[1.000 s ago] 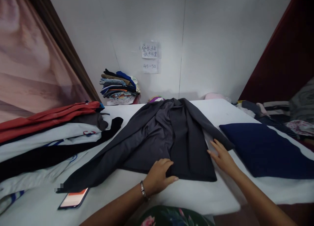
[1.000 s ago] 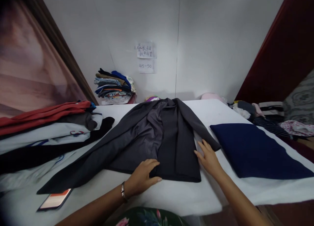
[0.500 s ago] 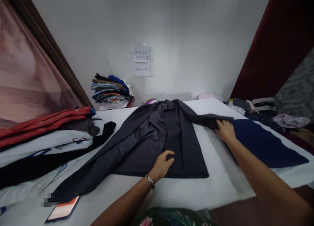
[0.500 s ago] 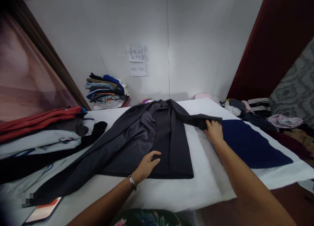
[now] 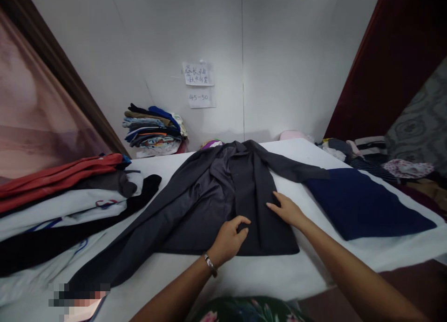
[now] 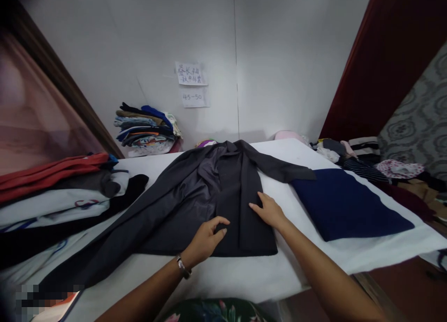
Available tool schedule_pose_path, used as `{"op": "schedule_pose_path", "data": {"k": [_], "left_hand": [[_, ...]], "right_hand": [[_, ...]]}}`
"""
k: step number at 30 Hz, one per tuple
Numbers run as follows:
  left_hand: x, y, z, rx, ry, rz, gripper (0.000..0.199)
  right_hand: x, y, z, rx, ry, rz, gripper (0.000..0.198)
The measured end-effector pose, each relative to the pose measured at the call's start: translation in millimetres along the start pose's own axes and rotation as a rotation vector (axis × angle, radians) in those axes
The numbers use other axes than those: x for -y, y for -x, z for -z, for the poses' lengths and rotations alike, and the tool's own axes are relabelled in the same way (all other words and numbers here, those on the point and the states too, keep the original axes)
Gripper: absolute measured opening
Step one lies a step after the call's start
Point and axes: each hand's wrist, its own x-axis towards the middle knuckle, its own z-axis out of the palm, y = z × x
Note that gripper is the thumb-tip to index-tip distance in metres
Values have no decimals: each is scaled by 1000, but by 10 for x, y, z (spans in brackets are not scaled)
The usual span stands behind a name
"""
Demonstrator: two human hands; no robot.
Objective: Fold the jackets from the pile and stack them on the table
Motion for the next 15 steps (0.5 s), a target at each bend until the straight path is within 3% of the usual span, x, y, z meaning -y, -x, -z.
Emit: {"op": "schedule_pose_path", "data": {"k": [3,5,8,11,15], "left_hand": [[-183,27,224,-95,-147,-161,29],[-184,66,375,-125,-287,-170,31],[56,129,522,-45,-486,46,39],[382,180,566,6,-472,267,46],[564,219,543,22,-368,282,51]], "right_hand": [[9,32,-5,6,92,23,65],[-17,78,-8,23,151,54,59],[-64,176,-15,72,242,99,49],[-83,225,0,91,276,121,44],[21,161,34,30,217,173,40]]}}
